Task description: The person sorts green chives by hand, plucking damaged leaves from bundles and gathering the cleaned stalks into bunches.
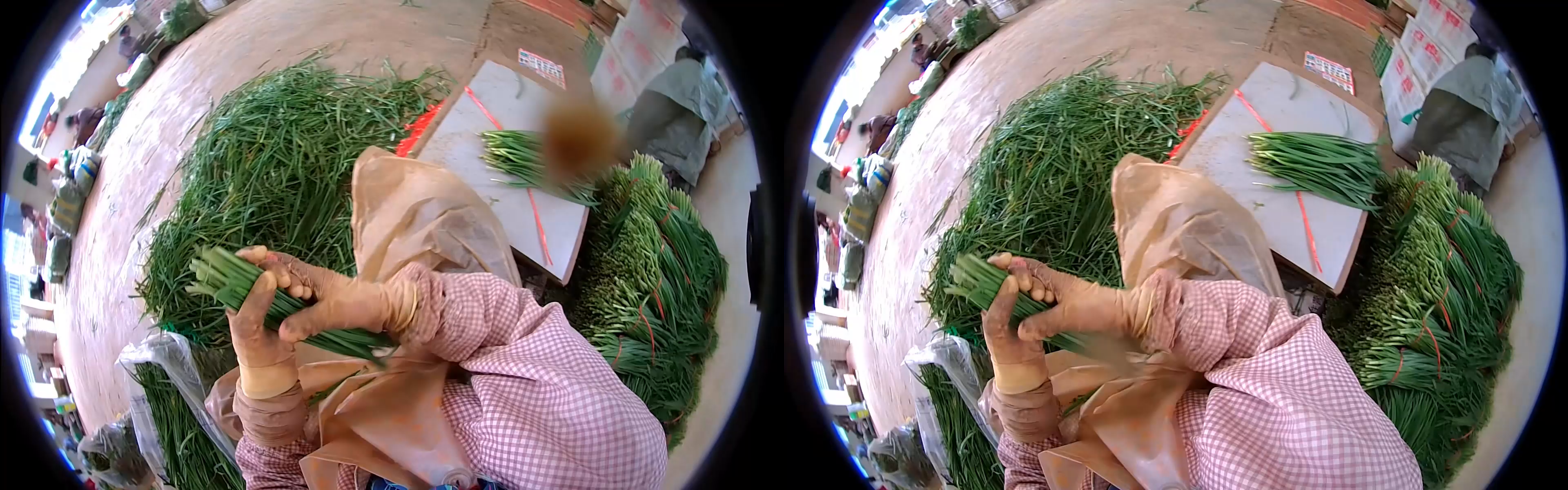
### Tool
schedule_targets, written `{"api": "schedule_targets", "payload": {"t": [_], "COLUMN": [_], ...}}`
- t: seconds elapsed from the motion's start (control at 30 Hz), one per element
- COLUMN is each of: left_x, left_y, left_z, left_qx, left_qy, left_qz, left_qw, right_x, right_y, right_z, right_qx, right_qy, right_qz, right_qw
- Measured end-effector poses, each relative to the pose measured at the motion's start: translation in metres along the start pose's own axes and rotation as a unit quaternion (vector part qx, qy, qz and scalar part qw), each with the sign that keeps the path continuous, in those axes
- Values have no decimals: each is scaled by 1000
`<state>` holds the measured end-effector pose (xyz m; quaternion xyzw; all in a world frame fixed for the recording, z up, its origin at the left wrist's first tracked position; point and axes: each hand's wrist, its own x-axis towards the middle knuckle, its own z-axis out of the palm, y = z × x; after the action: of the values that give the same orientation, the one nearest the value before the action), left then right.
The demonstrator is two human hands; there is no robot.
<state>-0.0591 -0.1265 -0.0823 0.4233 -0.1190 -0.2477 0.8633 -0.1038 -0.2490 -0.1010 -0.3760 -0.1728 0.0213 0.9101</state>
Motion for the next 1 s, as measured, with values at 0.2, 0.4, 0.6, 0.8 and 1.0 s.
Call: {"api": "schedule_targets", "payload": {"t": [0.2,0.4,0.6,0.8,1.0], "left_x": [22,55,63,69,69], "left_y": [-18,-60,-85,-78,-85], "left_z": [59,108,137,100,80], "left_qx": [0,-120,-215,-140,-131], "left_qy": [11,32,12,11,12], "left_qz": [-45,-76,-207,-179,-154], "left_qw": [999,989,954,974,979], "right_x": [-35,-92,-114,-116,-110], "right_y": [-60,-118,-80,-53,-48], "right_z": [-4,-13,7,4,3], "right_qx": [-109,-817,-862,-805,-808], "right_qy": [113,224,253,218,159], "right_qz": [155,-57,-129,-224,-226], "right_qw": [975,528,420,504,521]}}
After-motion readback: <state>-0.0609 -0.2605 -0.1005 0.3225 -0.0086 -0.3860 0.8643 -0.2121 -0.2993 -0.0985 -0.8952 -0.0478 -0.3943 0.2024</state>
